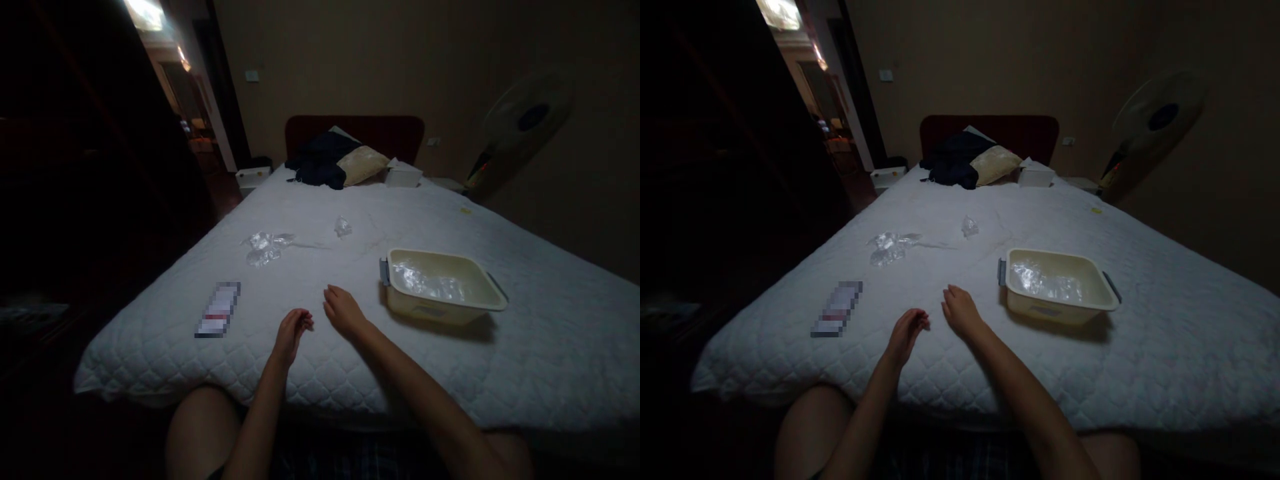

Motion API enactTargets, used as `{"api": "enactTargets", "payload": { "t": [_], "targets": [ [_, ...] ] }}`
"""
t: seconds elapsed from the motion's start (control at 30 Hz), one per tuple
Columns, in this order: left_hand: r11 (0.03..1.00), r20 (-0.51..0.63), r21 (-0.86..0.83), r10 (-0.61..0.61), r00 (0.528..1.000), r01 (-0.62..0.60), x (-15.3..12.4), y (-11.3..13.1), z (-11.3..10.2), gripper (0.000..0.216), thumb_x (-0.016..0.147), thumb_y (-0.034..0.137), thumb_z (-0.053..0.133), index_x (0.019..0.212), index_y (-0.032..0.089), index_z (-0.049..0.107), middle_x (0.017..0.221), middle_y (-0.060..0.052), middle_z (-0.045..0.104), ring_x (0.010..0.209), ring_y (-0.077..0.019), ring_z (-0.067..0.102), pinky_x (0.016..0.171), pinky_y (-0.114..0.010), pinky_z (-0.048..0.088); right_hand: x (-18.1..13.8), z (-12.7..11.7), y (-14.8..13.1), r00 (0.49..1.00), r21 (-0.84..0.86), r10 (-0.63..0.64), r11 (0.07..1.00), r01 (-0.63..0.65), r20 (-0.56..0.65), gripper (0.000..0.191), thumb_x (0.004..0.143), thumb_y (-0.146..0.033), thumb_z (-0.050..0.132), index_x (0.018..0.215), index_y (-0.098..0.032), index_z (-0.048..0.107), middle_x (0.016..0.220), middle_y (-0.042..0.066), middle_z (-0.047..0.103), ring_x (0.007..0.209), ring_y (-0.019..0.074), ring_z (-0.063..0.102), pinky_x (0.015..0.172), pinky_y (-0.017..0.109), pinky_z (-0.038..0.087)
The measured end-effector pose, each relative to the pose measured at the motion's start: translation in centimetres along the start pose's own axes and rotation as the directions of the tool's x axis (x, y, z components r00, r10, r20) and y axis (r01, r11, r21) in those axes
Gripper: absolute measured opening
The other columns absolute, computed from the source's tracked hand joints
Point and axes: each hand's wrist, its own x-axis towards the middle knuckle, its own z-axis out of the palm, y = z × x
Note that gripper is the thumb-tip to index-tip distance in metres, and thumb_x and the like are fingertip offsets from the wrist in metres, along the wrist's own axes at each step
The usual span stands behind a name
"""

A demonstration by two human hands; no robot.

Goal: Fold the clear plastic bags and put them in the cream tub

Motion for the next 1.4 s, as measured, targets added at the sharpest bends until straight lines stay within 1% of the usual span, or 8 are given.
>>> {"api": "enactTargets", "payload": {
  "t": [0.17, 0.27, 0.4, 0.53, 0.63, 0.8, 1.2, 1.4],
  "targets": [
    [0.927, 0.023, 0.358, 0.112, 0.993, -0.113, -0.1, 0.7, -0.2, 0.026, 0.075, 0.038, 0.05, 0.071, 0.013, 0.056, 0.07, -0.003, 0.057, 0.065, -0.0129, 0.054, 0.066, -0.028, 0.045, -1.5, 3.7, 0.9, 0.997, -0.005, 0.059, 0.998, -0.06, -0.042, 0.036, 0.086, -0.024, 0.037, 0.117, -0.014, 0.051, 0.124, 0.013, 0.05, 0.115, 0.0211, 0.044, 0.098, 0.04, 0.03],
    [0.551, 0.12, 0.782, 0.325, 0.938, -0.292, 0.0, 2.6, -1.5, 0.023, 0.08, 0.033, 0.044, 0.07, 0.016, 0.056, 0.071, -0.004, 0.057, 0.074, -0.0156, 0.054, 0.073, -0.031, 0.044, -1.5, 4.0, 1.4, 0.999, 0.015, 0.029, 0.999, -0.029, -0.044, 0.037, 0.086, -0.026, 0.036, 0.117, -0.014, 0.052, 0.124, 0.012, 0.051, 0.115, 0.0212, 0.045, 0.098, 0.04, 0.032],
    [-0.039, 0.313, 0.941, 0.475, 0.823, -0.336, 1.3, 5.0, -5.0, 0.019, 0.08, 0.023, 0.043, 0.089, 0.016, 0.059, 0.102, -0.01, 0.058, 0.101, -0.0215, 0.049, 0.09, -0.039, 0.037, -1.3, 4.4, 1.7, 0.997, 0.026, 0.025, 0.999, -0.023, -0.071, 0.036, 0.085, -0.027, 0.037, 0.113, -0.013, 0.055, 0.12, 0.013, 0.054, 0.112, 0.0223, 0.047, 0.096, 0.04, 0.033],
    [-0.255, 0.356, 0.93, 0.461, 0.813, -0.263, 2.7, 5.1, -8.0, 0.025, 0.081, 0.024, 0.044, 0.101, 0.016, 0.056, 0.115, -0.012, 0.055, 0.113, -0.0225, 0.045, 0.096, -0.042, 0.034, -1.2, 4.5, 1.6, 0.996, 0.005, 0.014, 1.0, -0.014, -0.087, 0.035, 0.083, -0.027, 0.04, 0.11, -0.011, 0.056, 0.115, 0.015, 0.056, 0.107, 0.0232, 0.05, 0.093, 0.039, 0.035],
    [-0.298, 0.337, 0.931, 0.478, 0.811, -0.211, 3.0, 4.1, -8.6, 0.026, 0.081, 0.023, 0.043, 0.101, 0.013, 0.056, 0.116, -0.014, 0.054, 0.115, -0.0237, 0.044, 0.097, -0.044, 0.033, -0.5, 4.1, 1.0, 0.997, -0.028, 0.033, 0.999, -0.035, -0.071, 0.033, 0.081, -0.026, 0.042, 0.104, -0.01, 0.058, 0.105, 0.015, 0.061, 0.096, 0.0239, 0.055, 0.085, 0.038, 0.039],
    [-0.215, 0.297, 0.953, 0.551, 0.78, -0.211, 3.0, 3.6, -8.4, 0.024, 0.081, 0.023, 0.044, 0.098, 0.014, 0.058, 0.114, -0.012, 0.057, 0.114, -0.021, 0.046, 0.099, -0.041, 0.033, 1.9, 4.1, -0.6, 0.99, -0.102, 0.099, 0.989, -0.11, -0.103, 0.028, 0.078, -0.023, 0.041, 0.092, -0.011, 0.062, 0.087, 0.015, 0.06, 0.08, 0.0242, 0.052, 0.073, 0.037, 0.039],
    [-0.123, 0.261, 0.964, 0.595, 0.76, -0.235, 3.2, 3.3, -8.9, 0.023, 0.08, 0.024, 0.046, 0.095, 0.014, 0.06, 0.113, -0.01, 0.058, 0.113, -0.0209, 0.046, 0.097, -0.039, 0.036, 12.8, 7.2, -4.9, 0.99, 0.057, -0.132, 0.989, 0.135, -0.057, 0.036, 0.08, -0.024, 0.041, 0.112, -0.011, 0.048, 0.115, 0.018, 0.047, 0.101, 0.0271, 0.046, 0.081, 0.04, 0.038],
    [-0.083, 0.227, 0.972, 0.581, 0.781, -0.221, 3.2, 3.4, -8.8, 0.022, 0.08, 0.022, 0.044, 0.095, 0.014, 0.06, 0.114, -0.011, 0.057, 0.114, -0.0221, 0.045, 0.097, -0.042, 0.034, 18.1, 9.4, -7.0, 0.97, 0.043, -0.236, 0.971, 0.233, 0.061, 0.047, 0.085, -0.031, 0.036, 0.126, -0.006, 0.035, 0.134, 0.023, 0.029, 0.117, 0.0287, 0.034, 0.089, 0.044, 0.032]
  ]
}}
